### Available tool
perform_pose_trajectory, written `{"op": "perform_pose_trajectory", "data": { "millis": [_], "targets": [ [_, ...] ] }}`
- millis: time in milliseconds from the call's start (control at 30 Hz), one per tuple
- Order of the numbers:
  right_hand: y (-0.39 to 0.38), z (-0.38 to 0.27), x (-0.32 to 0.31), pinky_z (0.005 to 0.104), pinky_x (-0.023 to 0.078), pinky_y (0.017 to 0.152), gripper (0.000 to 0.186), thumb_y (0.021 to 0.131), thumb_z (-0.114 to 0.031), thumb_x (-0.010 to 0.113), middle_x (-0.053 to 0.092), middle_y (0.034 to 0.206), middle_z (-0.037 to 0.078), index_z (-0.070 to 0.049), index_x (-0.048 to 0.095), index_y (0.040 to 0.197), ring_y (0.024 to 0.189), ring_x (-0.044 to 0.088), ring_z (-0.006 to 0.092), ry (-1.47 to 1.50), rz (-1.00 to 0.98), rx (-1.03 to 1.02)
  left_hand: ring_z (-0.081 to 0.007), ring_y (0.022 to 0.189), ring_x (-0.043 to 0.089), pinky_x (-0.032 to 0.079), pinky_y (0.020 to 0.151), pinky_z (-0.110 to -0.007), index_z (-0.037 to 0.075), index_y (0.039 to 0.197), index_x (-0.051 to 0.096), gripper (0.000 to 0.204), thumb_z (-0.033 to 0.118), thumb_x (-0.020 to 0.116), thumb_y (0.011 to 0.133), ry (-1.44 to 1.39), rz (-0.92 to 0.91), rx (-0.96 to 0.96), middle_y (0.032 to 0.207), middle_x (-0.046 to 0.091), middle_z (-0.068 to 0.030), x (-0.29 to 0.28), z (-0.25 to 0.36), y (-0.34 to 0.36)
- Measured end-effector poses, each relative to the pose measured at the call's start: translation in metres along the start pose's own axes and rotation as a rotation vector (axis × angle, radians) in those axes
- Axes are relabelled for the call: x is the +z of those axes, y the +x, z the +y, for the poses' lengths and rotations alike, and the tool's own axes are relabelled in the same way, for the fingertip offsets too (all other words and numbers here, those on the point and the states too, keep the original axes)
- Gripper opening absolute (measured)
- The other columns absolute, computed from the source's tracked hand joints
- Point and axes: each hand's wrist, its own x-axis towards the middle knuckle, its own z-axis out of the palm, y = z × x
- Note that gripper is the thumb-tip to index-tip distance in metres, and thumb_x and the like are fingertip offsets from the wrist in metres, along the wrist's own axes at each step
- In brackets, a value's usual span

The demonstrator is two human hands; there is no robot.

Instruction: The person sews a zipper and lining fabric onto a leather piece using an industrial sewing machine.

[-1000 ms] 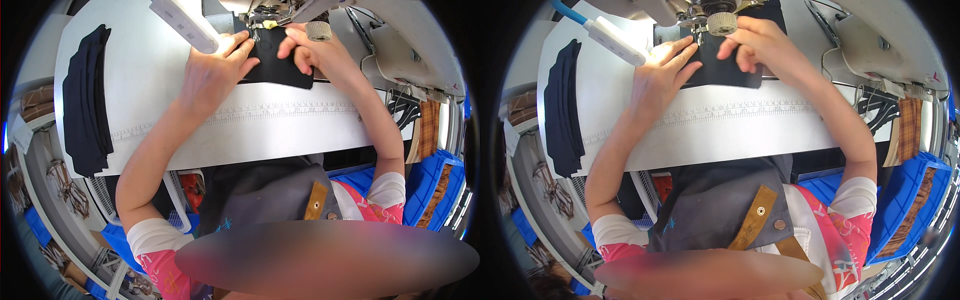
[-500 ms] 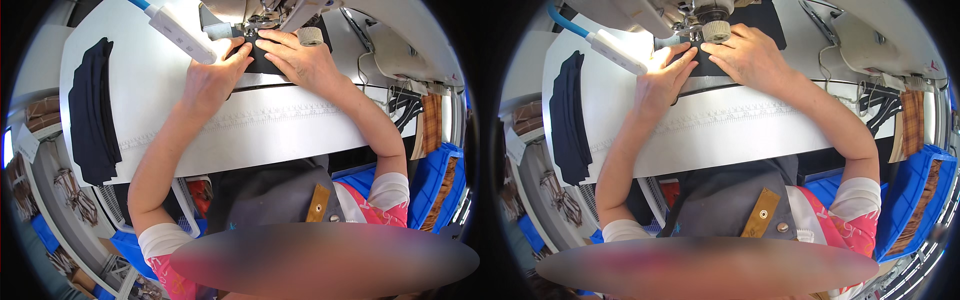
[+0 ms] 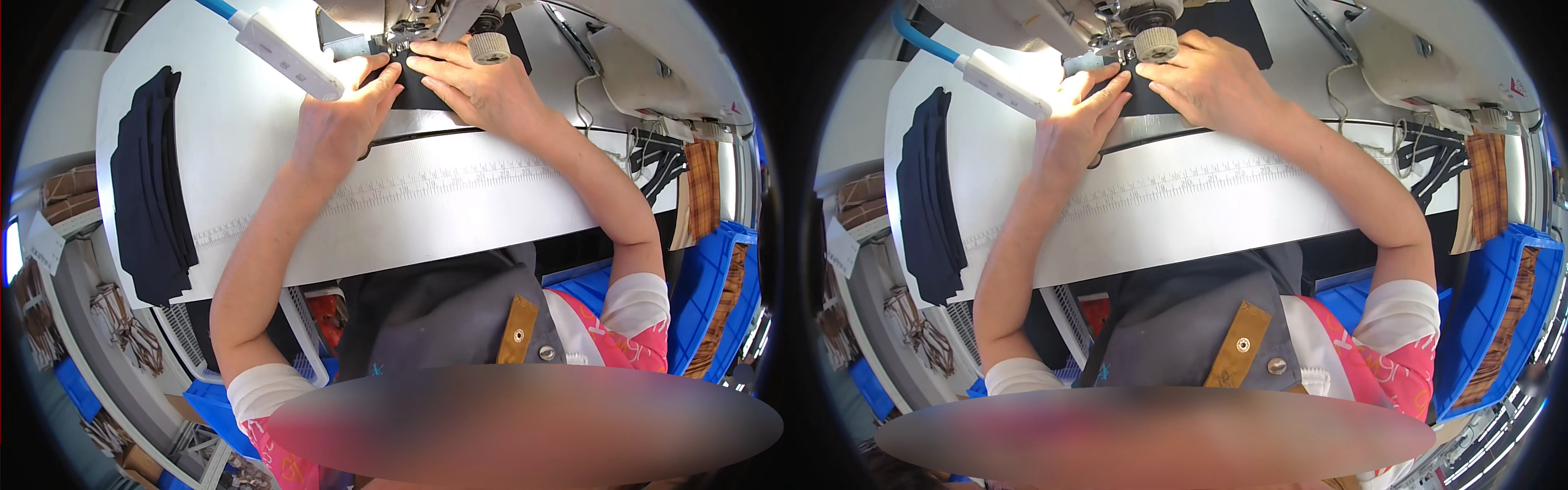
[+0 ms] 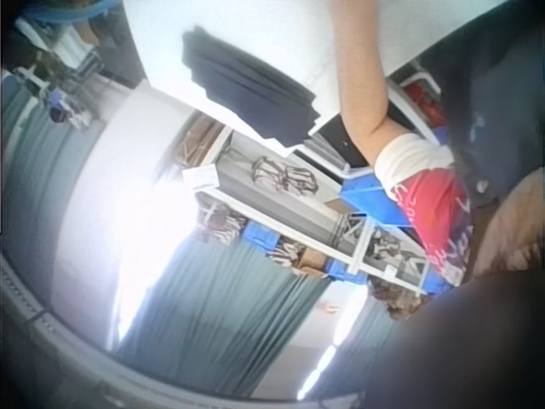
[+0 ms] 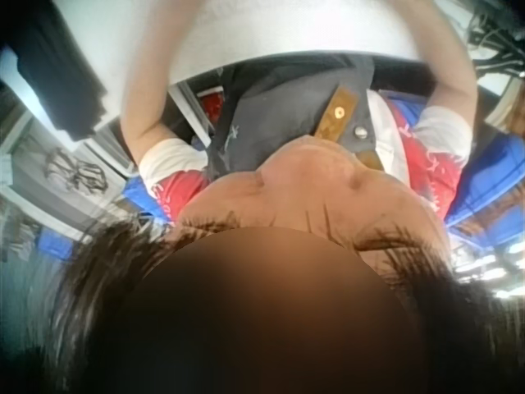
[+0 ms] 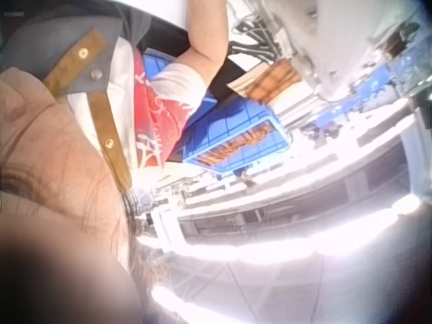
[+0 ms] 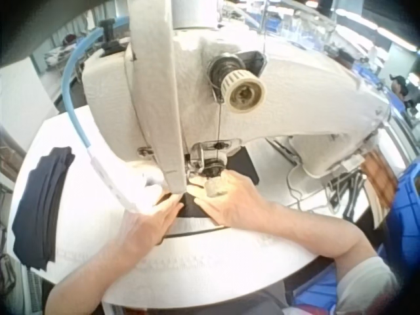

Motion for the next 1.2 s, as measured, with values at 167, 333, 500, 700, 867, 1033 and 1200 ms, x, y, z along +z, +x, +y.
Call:
{"op": "perform_pose_trajectory", "data": {
  "millis": [167, 333, 500, 700, 867, 1033, 1200],
  "targets": [
    [-0.006, 0.009, -0.001, 0.0343, 0.051, 0.086, 0.024, 0.087, -0.021, 0.065, 0.067, 0.104, 0.004, -0.012, 0.07, 0.109, 0.097, 0.061, 0.0239, 0.182, -0.008, 0.235, -0.0218, 0.08, 0.067, 0.054, 0.066, -0.034, 0.009, 0.102, 0.073, 0.021, 0.015, 0.074, 0.081, -0.017, -0.043, -0.025, 0.1, 0.07, -0.0015, -0.004, -0.001, 0.0],
    [-0.022, 0.117, 0.002, 0.0376, 0.049, 0.09, 0.028, 0.093, -0.017, 0.058, 0.065, 0.108, 0.02, -0.001, 0.059, 0.116, 0.106, 0.062, 0.0307, 0.084, 0.038, 0.437, -0.024, 0.09, 0.067, 0.053, 0.08, -0.032, 0.008, 0.105, 0.074, 0.023, 0.011, 0.073, 0.083, -0.043, -0.095, -0.088, 0.107, 0.069, -0.0046, -0.007, 0.007, 0.003],
    [-0.03, 0.121, -0.029, 0.0346, 0.048, 0.083, 0.027, 0.093, -0.022, 0.059, 0.063, 0.1, 0.016, 0.0, 0.059, 0.11, 0.096, 0.06, 0.0251, -0.044, -0.066, 0.451, -0.0234, 0.091, 0.067, 0.054, 0.081, -0.031, 0.008, 0.108, 0.072, 0.023, 0.011, 0.07, 0.085, -0.041, -0.104, -0.103, 0.111, 0.068, -0.0044, -0.008, 0.004, -0.002],
    [-0.056, 0.144, -0.082, 0.0303, 0.046, 0.074, 0.031, 0.093, -0.028, 0.061, 0.061, 0.087, 0.01, 0.002, 0.059, 0.1, 0.082, 0.056, 0.0168, -0.277, -0.218, 0.526, -0.0239, 0.094, 0.067, 0.055, 0.077, -0.033, 0.004, 0.114, 0.067, 0.028, 0.0, 0.061, 0.087, 0.117, -0.155, 0.003, 0.115, 0.067, -0.003, -0.014, 0.013, 0.001],
    [-0.056, 0.035, -0.119, 0.0344, 0.038, 0.052, 0.039, 0.087, -0.03, 0.069, 0.05, 0.059, 0.012, 0.006, 0.059, 0.077, 0.055, 0.048, 0.0187, 0.144, -0.454, 0.855, -0.0235, 0.096, 0.066, 0.049, 0.081, -0.038, 0.005, 0.114, 0.067, 0.027, 0.006, 0.064, 0.087, -0.064, -0.171, -0.049, 0.124, 0.064, -0.0022, -0.023, 0.017, -0.014],
    [-0.101, -0.021, -0.105, 0.0361, 0.04, 0.049, 0.038, 0.082, -0.03, 0.076, 0.056, 0.054, 0.015, 0.002, 0.059, 0.07, 0.047, 0.053, 0.029, -0.008, -0.248, 0.914, -0.0185, 0.109, 0.059, 0.043, 0.087, -0.04, 0.011, 0.117, 0.066, 0.037, 0.029, 0.07, 0.086, 0.122, -0.226, -0.012, 0.129, 0.063, 0.0013, -0.012, 0.028, -0.01],
    [-0.075, -0.008, -0.105, 0.0349, 0.048, 0.071, 0.024, 0.082, -0.025, 0.076, 0.067, 0.087, 0.012, -0.004, 0.069, 0.092, 0.083, 0.064, 0.0269, -0.319, -0.025, 0.768, -0.0188, 0.112, 0.058, 0.045, 0.082, -0.037, 0.016, 0.122, 0.065, 0.047, 0.041, 0.071, 0.083, 0.235, -0.27, -0.056, 0.131, 0.061, -0.0002, -0.014, 0.023, -0.011]
  ]
}}
